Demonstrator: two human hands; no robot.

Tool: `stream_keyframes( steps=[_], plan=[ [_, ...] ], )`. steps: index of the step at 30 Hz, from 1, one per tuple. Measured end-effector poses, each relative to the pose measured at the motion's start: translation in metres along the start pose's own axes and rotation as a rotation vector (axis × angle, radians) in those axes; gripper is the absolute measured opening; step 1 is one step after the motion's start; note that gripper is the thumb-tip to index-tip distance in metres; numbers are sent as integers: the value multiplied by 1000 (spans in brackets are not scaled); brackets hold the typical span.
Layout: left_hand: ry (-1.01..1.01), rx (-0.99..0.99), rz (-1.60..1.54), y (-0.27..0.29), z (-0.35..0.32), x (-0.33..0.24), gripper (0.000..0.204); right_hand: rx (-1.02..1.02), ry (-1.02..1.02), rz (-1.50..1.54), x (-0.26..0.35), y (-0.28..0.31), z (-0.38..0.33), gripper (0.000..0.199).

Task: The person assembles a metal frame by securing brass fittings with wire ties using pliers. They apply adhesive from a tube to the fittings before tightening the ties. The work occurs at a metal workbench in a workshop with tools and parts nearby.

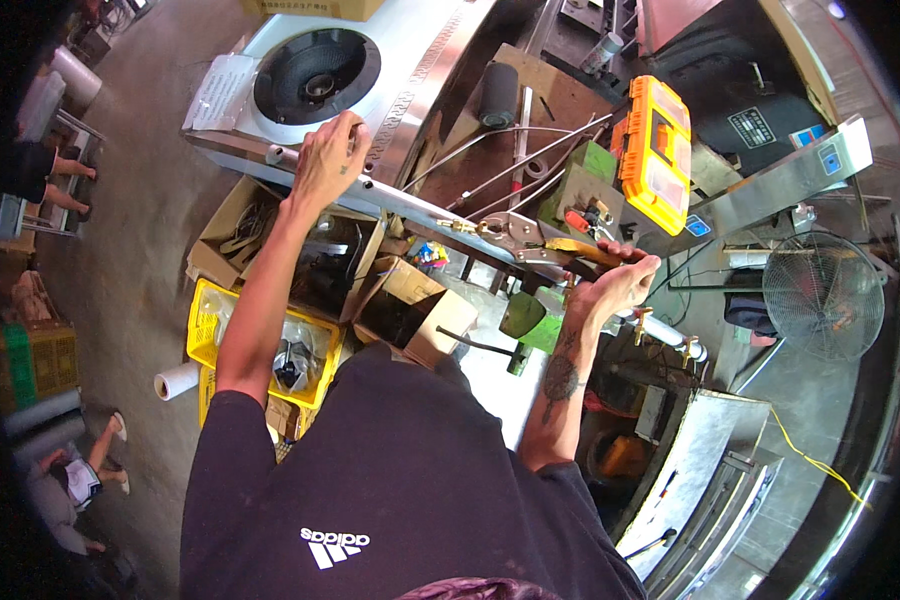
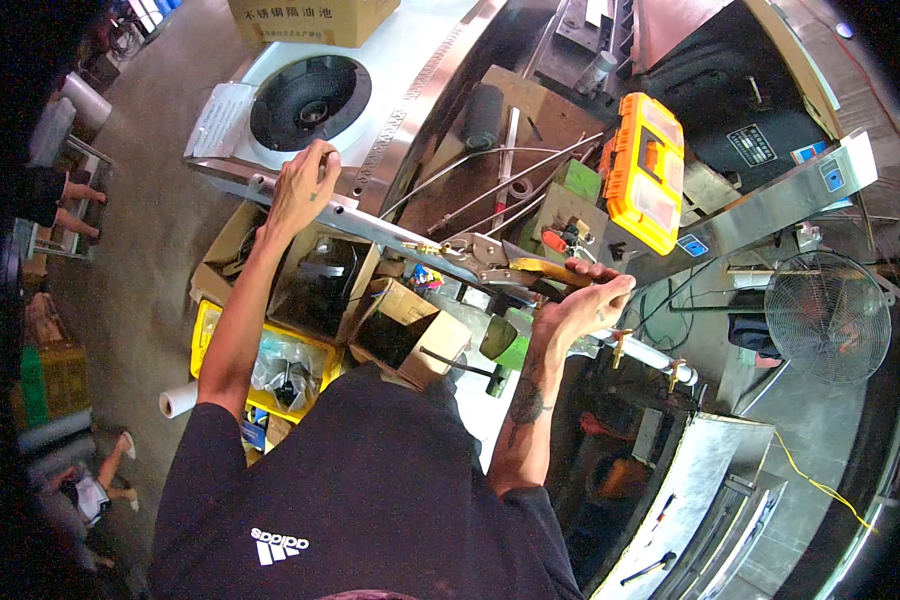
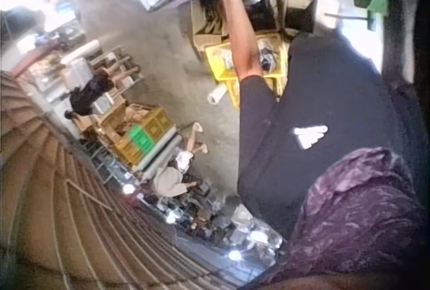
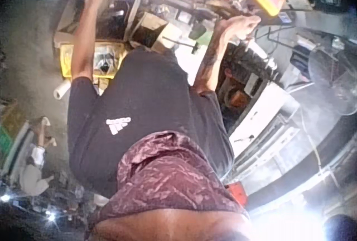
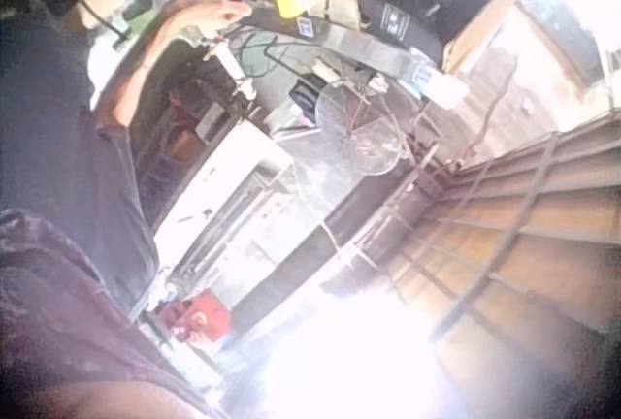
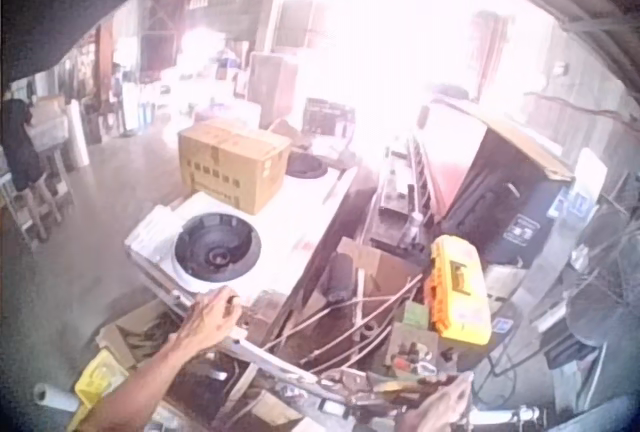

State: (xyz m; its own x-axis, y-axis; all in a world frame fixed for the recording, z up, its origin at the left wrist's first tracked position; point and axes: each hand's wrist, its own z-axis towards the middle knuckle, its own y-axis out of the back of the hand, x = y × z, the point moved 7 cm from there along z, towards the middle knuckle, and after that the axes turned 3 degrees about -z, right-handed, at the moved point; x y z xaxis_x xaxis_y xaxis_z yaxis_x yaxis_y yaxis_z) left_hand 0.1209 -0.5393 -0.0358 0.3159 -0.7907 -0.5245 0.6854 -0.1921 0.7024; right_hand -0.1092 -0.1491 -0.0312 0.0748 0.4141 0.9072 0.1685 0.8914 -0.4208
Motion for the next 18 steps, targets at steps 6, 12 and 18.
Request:
stream_keyframes(
  steps=[6, 12, 18],
  plan=[
    [92, 127, 183, -21, -10, 5, 65, 18, 13, -12, -2, -7, 7, 38],
    [86, 133, 150, -25, -14, 9, 63, 31, -5, 7, -6, -12, 13, 33],
    [92, 138, 156, -25, -12, 7, 61, 99, -45, -22, -19, -23, 39, 24]
  ],
)
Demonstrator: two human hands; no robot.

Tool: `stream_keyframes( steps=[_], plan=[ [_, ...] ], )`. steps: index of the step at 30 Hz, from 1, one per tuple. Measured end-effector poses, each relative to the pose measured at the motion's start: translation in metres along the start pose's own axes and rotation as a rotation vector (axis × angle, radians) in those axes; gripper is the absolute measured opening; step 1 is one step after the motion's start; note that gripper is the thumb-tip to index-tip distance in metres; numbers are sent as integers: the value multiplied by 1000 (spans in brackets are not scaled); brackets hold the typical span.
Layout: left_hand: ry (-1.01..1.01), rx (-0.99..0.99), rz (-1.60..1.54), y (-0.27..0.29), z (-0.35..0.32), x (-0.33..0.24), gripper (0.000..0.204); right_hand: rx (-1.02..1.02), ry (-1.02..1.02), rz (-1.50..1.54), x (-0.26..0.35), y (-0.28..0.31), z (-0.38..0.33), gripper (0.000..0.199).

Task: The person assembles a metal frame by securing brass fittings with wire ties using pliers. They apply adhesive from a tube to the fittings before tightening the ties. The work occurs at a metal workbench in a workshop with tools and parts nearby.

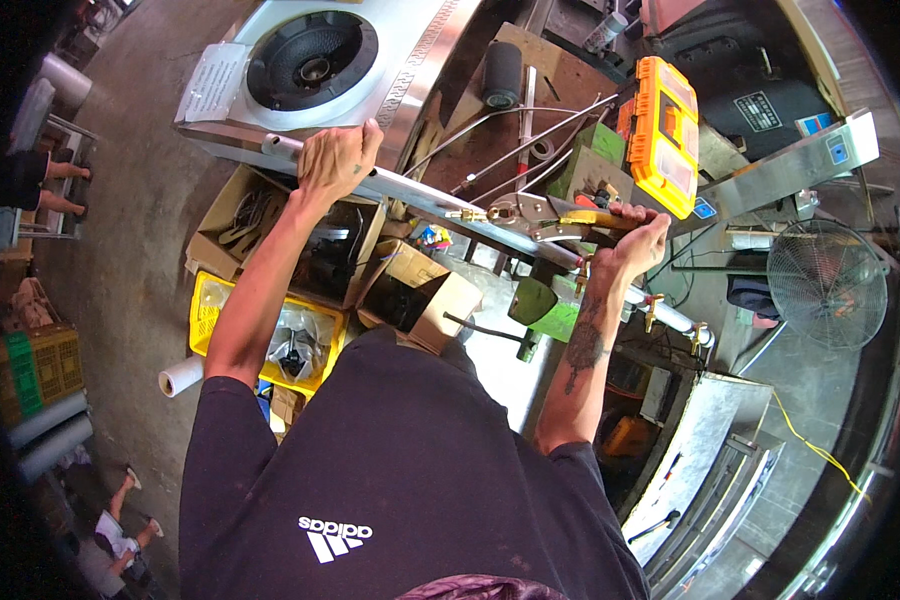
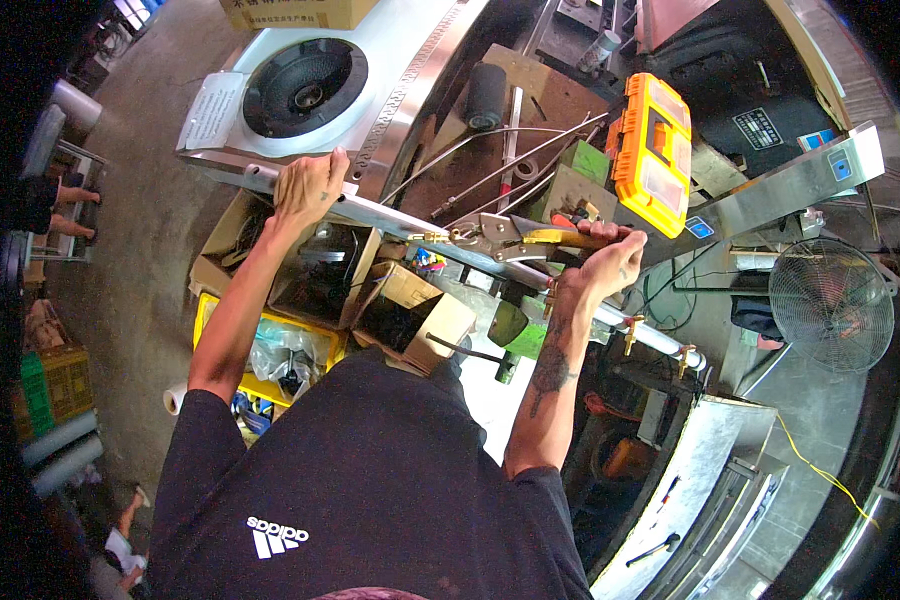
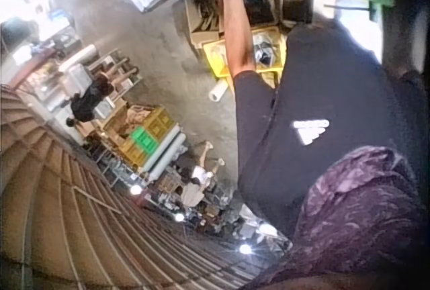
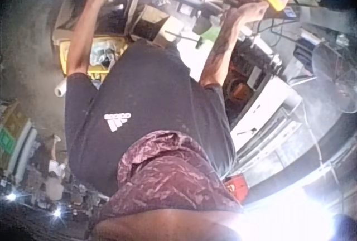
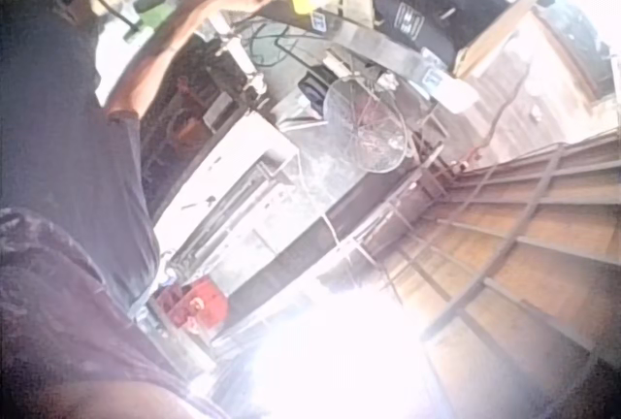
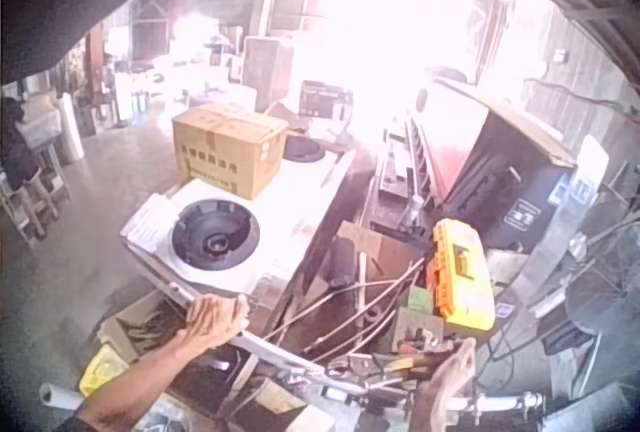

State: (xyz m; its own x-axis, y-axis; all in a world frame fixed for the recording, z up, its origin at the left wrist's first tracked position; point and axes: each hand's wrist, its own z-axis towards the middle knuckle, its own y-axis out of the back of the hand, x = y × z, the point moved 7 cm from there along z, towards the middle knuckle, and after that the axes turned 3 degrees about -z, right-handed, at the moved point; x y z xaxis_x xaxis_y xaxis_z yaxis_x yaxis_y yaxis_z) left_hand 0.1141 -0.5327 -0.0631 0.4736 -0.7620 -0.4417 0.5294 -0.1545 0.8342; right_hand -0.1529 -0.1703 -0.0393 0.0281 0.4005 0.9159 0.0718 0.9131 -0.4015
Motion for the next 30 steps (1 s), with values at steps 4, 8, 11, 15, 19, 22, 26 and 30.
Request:
stream_keyframes(
  steps=[4, 8, 11, 15, 19, 22, 26, 30],
  plan=[
    [-1, -21, 13, 0, -1, 1, 61, 46, -62, 49, -11, -12, 14, 29],
    [-9, -14, 14, 3, -2, -2, 61, 174, -189, 135, -34, -28, 36, 28],
    [-7, 15, 39, 3, -2, -1, 59, 273, -237, 98, -44, -49, 46, 26],
    [14, 43, 40, 1, 0, -1, 59, 370, -316, 97, -59, -81, 55, 24],
    [11, 42, 22, 1, 0, -2, 57, 505, -395, 109, -71, -111, 54, 21],
    [5, 14, 27, 3, 1, -2, 56, 591, -433, 64, -83, -129, 60, 21],
    [23, 9, 33, 4, 0, -1, 56, 646, -495, 63, -93, -151, 53, 21],
    [45, 36, 11, 2, 1, 2, 57, 693, -542, 67, -102, -167, 48, 20]
  ],
)
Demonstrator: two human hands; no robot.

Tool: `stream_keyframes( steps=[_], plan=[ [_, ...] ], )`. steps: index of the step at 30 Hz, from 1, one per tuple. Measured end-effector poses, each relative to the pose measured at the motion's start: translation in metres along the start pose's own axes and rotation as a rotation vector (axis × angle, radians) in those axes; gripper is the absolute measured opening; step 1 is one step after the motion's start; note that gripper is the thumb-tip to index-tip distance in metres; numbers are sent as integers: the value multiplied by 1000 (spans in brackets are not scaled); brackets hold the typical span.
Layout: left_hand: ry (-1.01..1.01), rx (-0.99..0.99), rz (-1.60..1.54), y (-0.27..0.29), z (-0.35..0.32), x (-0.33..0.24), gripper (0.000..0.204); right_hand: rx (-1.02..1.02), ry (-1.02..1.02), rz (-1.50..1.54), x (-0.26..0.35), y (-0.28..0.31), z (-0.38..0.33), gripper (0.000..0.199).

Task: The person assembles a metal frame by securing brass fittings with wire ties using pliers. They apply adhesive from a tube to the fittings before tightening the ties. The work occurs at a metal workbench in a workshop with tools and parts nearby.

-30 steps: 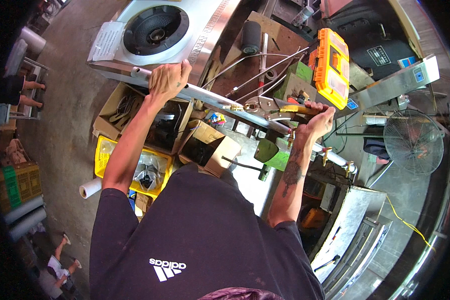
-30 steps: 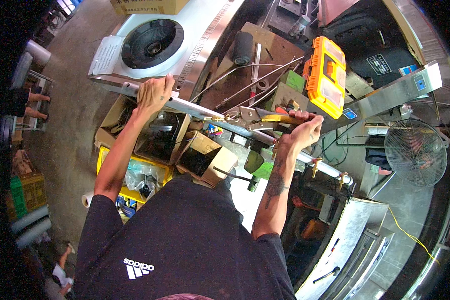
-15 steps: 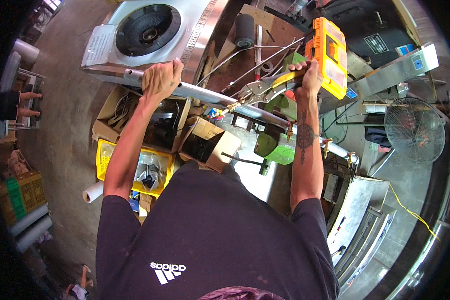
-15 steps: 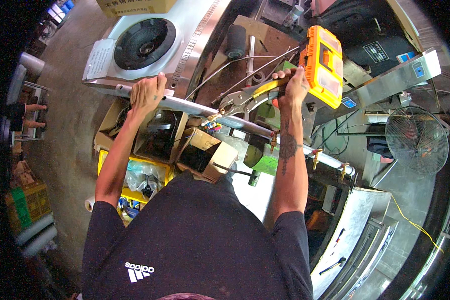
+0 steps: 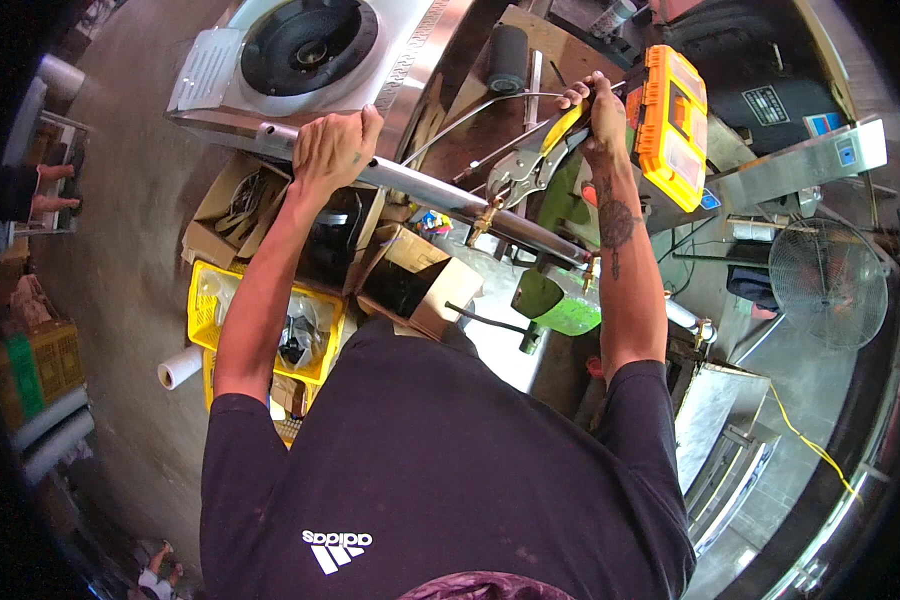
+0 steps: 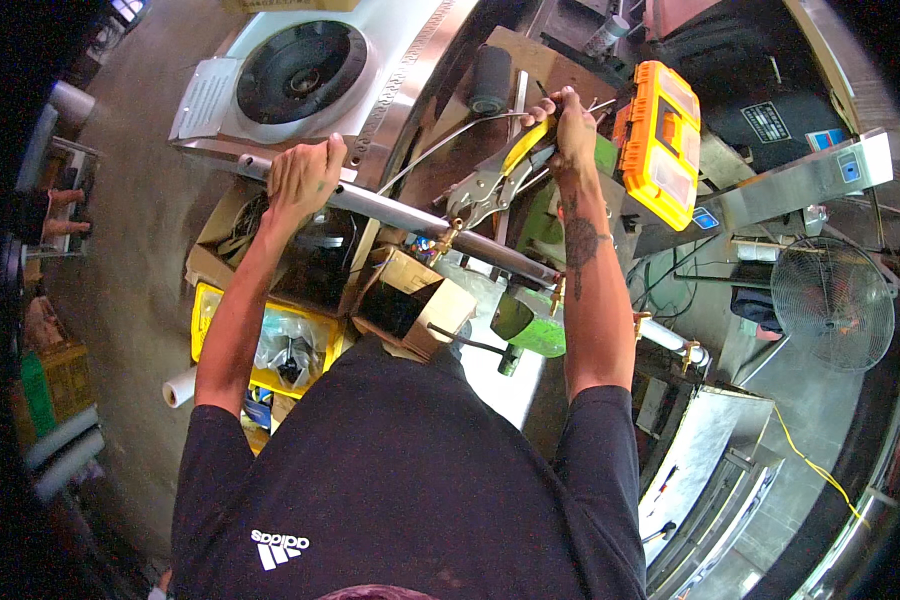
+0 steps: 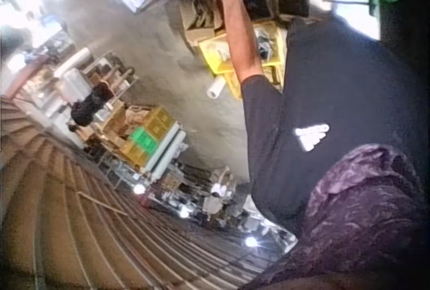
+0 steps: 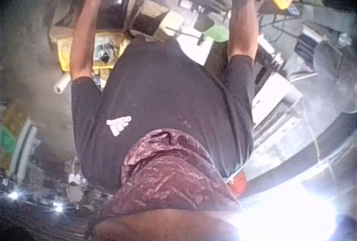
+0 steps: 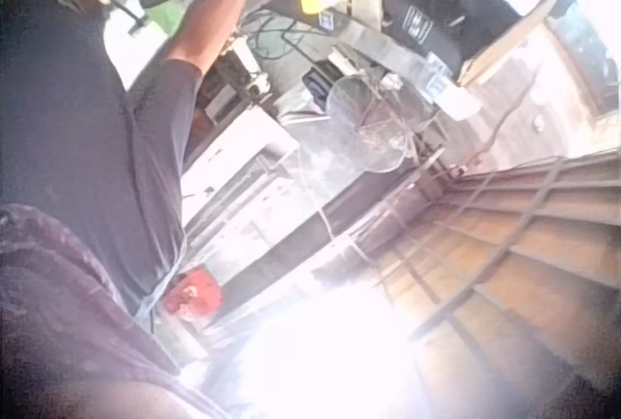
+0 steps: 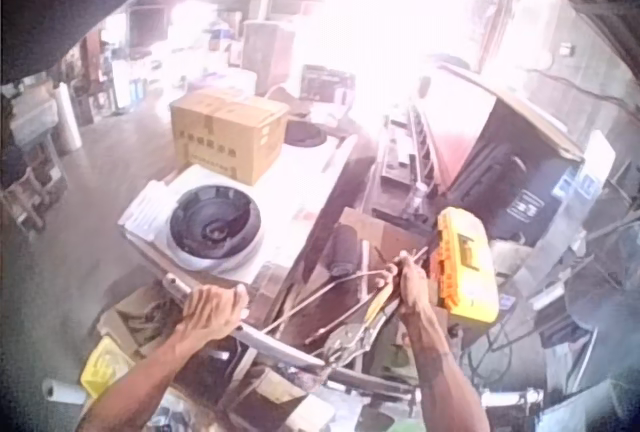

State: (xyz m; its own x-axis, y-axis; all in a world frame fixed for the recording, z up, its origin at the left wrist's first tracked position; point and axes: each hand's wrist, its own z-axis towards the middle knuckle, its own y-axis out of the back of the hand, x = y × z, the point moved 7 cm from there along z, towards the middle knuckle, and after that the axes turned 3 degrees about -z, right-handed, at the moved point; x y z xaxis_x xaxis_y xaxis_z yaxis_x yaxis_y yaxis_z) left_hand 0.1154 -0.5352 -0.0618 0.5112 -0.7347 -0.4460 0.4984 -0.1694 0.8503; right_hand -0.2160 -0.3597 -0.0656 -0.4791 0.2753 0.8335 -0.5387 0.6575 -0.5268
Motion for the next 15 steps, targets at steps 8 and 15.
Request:
stream_keyframes(
  steps=[8, 15],
  plan=[
    [11, -9, -29, 4, 1, -4, 57, 106, -55, 5, -16, -13, 22, 19],
    [26, 11, 11, 2, 1, -2, 57, 157, -112, 29, -25, -21, 33, 19]
  ],
)
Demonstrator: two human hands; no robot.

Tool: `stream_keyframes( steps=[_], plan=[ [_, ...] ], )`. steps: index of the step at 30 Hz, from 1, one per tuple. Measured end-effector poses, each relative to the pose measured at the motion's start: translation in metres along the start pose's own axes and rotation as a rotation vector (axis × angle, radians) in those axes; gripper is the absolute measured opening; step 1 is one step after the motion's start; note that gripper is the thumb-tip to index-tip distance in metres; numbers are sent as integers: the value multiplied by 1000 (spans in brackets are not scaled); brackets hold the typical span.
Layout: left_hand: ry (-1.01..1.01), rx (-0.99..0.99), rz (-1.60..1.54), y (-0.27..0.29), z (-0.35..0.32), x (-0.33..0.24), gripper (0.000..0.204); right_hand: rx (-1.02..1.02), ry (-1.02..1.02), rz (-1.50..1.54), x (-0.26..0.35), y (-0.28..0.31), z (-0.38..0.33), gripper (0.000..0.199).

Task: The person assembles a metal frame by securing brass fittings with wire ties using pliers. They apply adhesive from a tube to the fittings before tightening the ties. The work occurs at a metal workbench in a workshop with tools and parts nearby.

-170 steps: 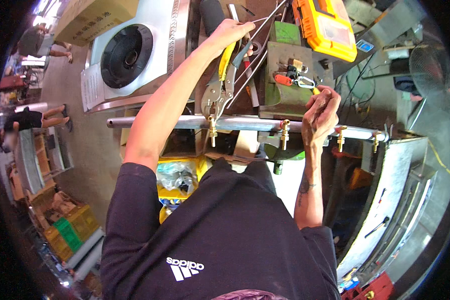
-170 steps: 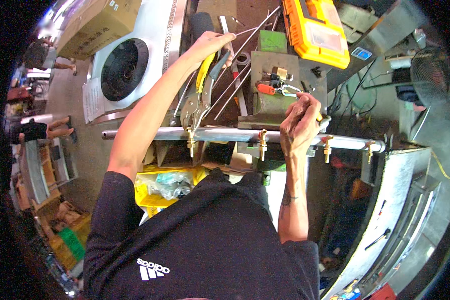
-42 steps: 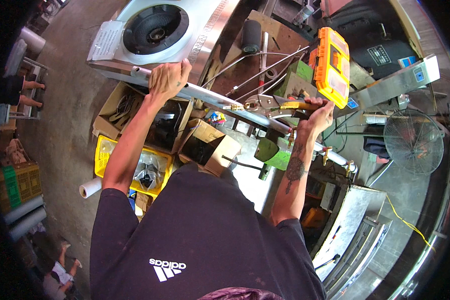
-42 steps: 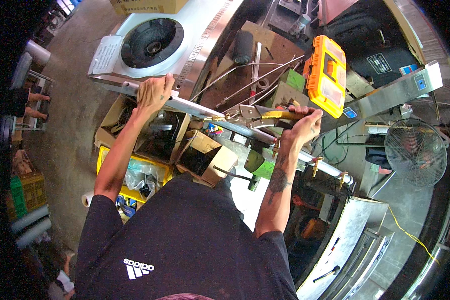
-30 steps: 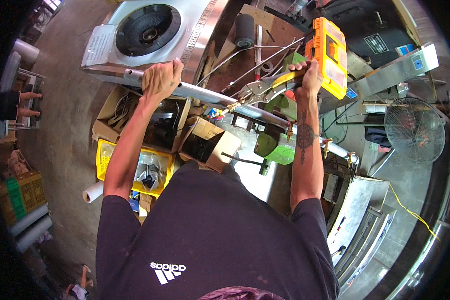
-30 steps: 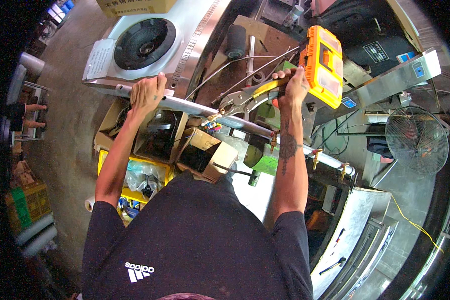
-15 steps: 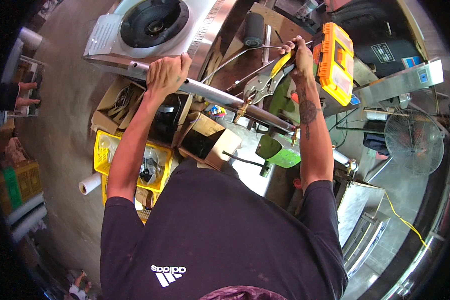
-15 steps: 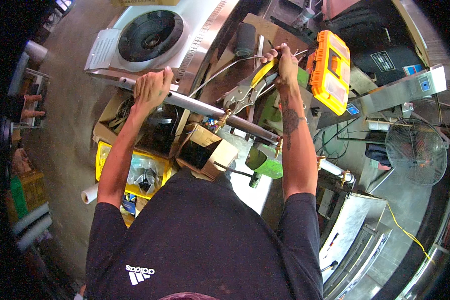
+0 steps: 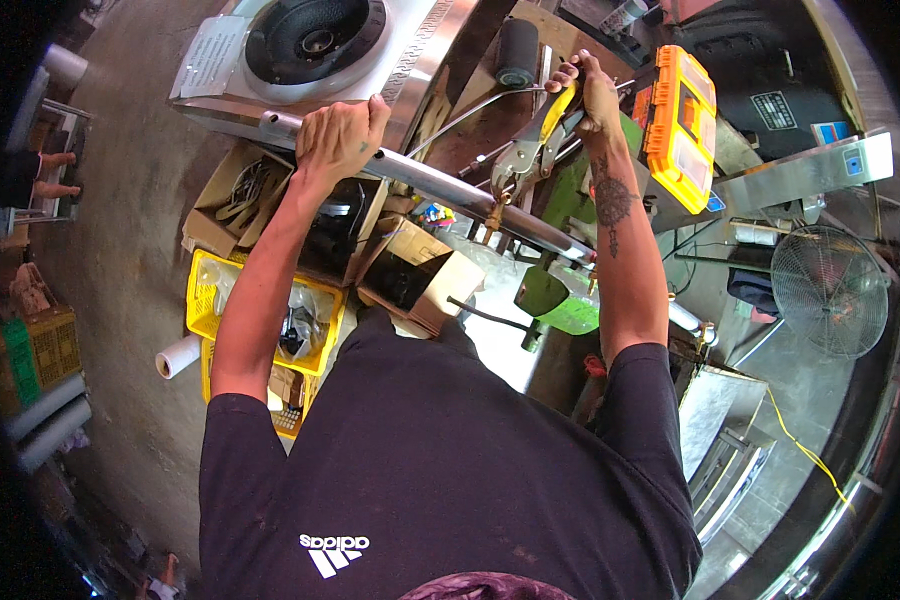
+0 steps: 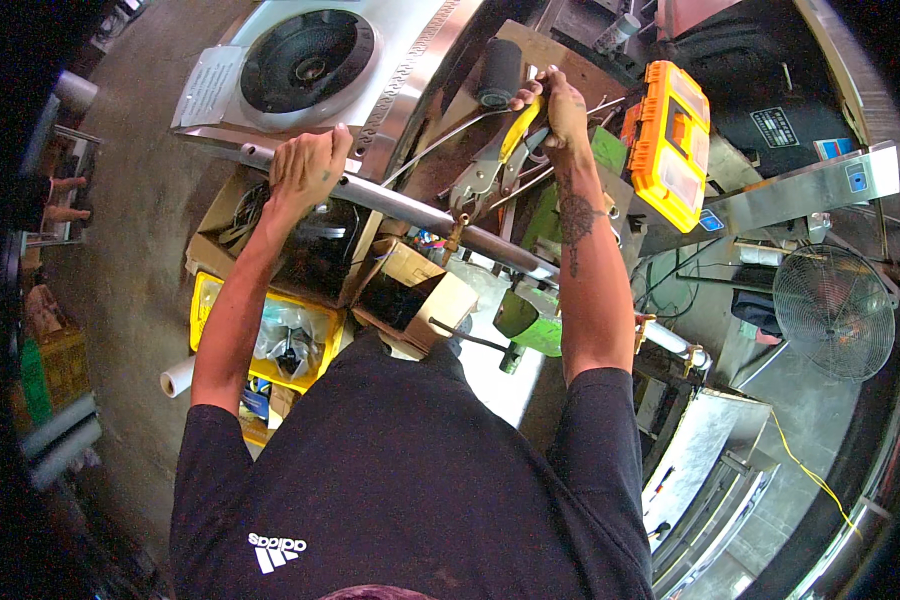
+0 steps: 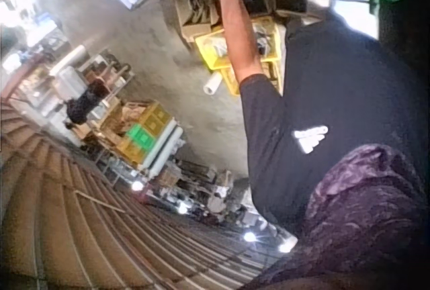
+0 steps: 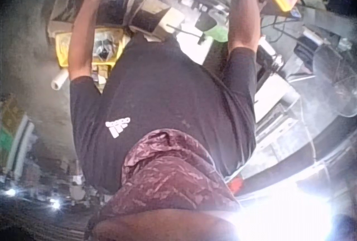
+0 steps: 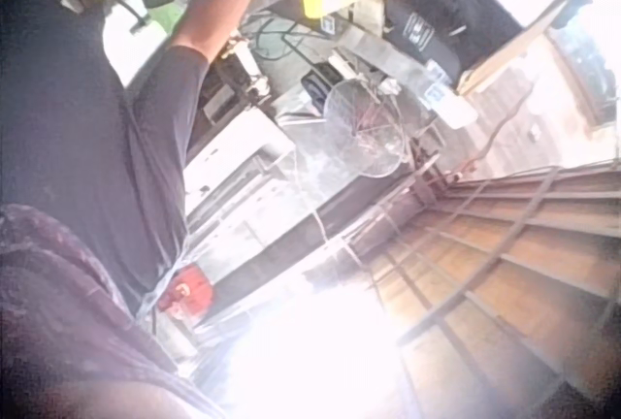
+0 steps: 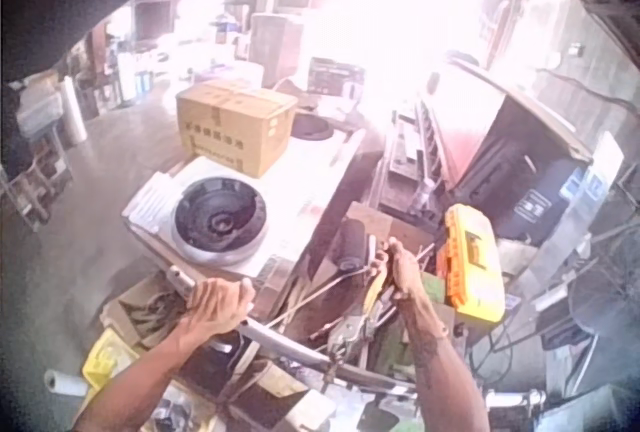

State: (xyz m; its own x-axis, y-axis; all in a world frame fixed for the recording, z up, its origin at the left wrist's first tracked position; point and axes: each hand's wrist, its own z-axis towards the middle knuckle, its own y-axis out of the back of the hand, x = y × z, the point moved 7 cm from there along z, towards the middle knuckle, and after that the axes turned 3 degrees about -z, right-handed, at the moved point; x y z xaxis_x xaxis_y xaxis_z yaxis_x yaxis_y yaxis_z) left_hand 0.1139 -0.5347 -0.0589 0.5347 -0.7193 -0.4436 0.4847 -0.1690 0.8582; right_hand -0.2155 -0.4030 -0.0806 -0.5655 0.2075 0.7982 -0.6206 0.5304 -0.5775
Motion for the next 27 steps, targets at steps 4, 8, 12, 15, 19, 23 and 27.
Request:
stream_keyframes(
  steps=[4, 8, 12, 15, 19, 23, 27],
  plan=[
    [13, 4, 11, -1, -1, 3, 56, -11, -18, 13, -3, 0, -1, 19],
    [1, 32, 14, 1, 1, 0, 55, -19, -13, 10, -1, 4, -2, 20],
    [-3, 55, 17, 1, 1, 0, 53, 21, -29, -17, 1, 0, -8, 23],
    [9, 63, 29, 4, -3, 2, 53, -151, -25, 64, 5, -18, -30, 33],
    [-24, 50, 22, 2, 1, -4, 54, -185, 18, 17, 2, 31, -20, 27],
    [-28, 25, 27, 2, -2, 0, 55, -154, 3, -5, -10, 24, -27, 34],
    [-35, 11, 33, 2, -2, 2, 57, -404, 96, -148, -10, 28, -26, 39]
  ],
)
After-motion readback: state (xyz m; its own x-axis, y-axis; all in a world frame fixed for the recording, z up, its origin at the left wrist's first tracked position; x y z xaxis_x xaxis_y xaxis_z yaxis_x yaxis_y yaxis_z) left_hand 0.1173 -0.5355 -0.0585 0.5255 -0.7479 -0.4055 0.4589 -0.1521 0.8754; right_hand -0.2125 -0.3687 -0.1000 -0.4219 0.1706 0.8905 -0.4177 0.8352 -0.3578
